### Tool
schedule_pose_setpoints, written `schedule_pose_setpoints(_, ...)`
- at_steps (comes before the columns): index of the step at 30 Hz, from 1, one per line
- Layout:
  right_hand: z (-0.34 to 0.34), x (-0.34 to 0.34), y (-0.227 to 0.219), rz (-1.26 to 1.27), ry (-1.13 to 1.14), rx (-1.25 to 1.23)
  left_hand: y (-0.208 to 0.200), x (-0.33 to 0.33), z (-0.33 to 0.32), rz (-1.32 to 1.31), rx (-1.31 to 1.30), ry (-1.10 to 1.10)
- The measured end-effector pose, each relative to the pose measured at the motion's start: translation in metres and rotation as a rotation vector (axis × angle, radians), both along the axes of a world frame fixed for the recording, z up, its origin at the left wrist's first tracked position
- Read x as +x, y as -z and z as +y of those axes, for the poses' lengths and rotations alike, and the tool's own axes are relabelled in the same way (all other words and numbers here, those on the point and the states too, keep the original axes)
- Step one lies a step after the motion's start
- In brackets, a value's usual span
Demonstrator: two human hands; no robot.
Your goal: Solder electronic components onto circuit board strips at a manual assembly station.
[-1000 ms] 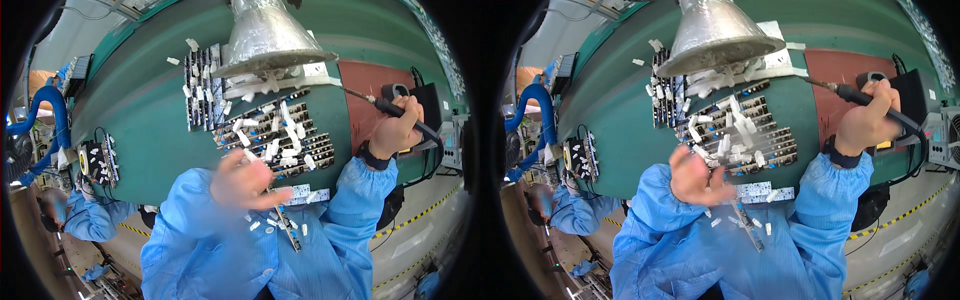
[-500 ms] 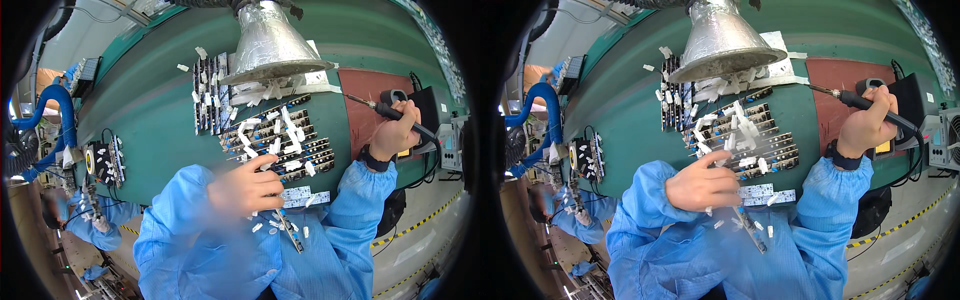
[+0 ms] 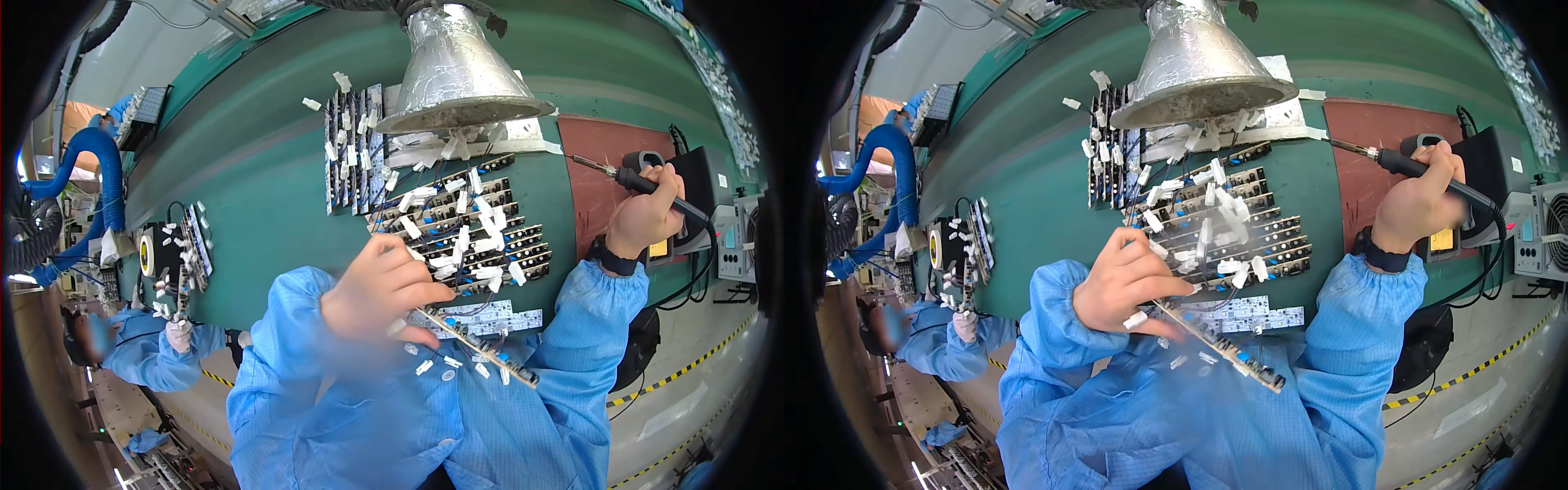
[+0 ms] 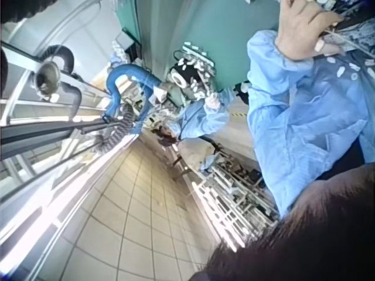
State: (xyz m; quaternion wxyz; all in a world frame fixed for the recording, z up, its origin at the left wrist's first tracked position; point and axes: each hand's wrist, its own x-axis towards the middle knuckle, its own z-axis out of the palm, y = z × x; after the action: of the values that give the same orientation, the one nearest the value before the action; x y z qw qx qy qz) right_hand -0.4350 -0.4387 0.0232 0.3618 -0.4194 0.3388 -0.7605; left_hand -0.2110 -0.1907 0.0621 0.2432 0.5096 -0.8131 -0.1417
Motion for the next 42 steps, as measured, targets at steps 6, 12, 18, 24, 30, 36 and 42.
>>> schedule_pose_setpoints(6,0.000,0.000,0.000,-0.013,0.009,0.005,-0.002,0.020,-0.007,0.216,0.109,0.096)
schedule_pose_setpoints(12,-0.001,0.004,-0.001,-0.032,0.010,0.024,0.020,0.015,-0.002,0.065,-0.152,0.021)
schedule_pose_setpoints(18,0.000,0.004,-0.003,-0.030,-0.011,-0.010,0.000,0.014,0.033,-0.079,-0.094,0.079)
schedule_pose_setpoints(24,-0.002,-0.002,0.004,-0.032,-0.041,-0.007,0.017,0.009,0.041,-0.164,0.021,0.136)
schedule_pose_setpoints(30,-0.002,-0.001,0.001,-0.032,-0.037,-0.004,0.028,0.012,0.057,-0.267,-0.015,0.095)
schedule_pose_setpoints(36,-0.004,-0.001,0.003,-0.032,-0.035,-0.012,0.029,0.018,0.054,-0.079,-0.243,-0.035)
schedule_pose_setpoints(42,-0.002,-0.002,0.002,-0.023,-0.021,-0.013,0.002,0.019,0.026,0.400,-0.151,-0.097)
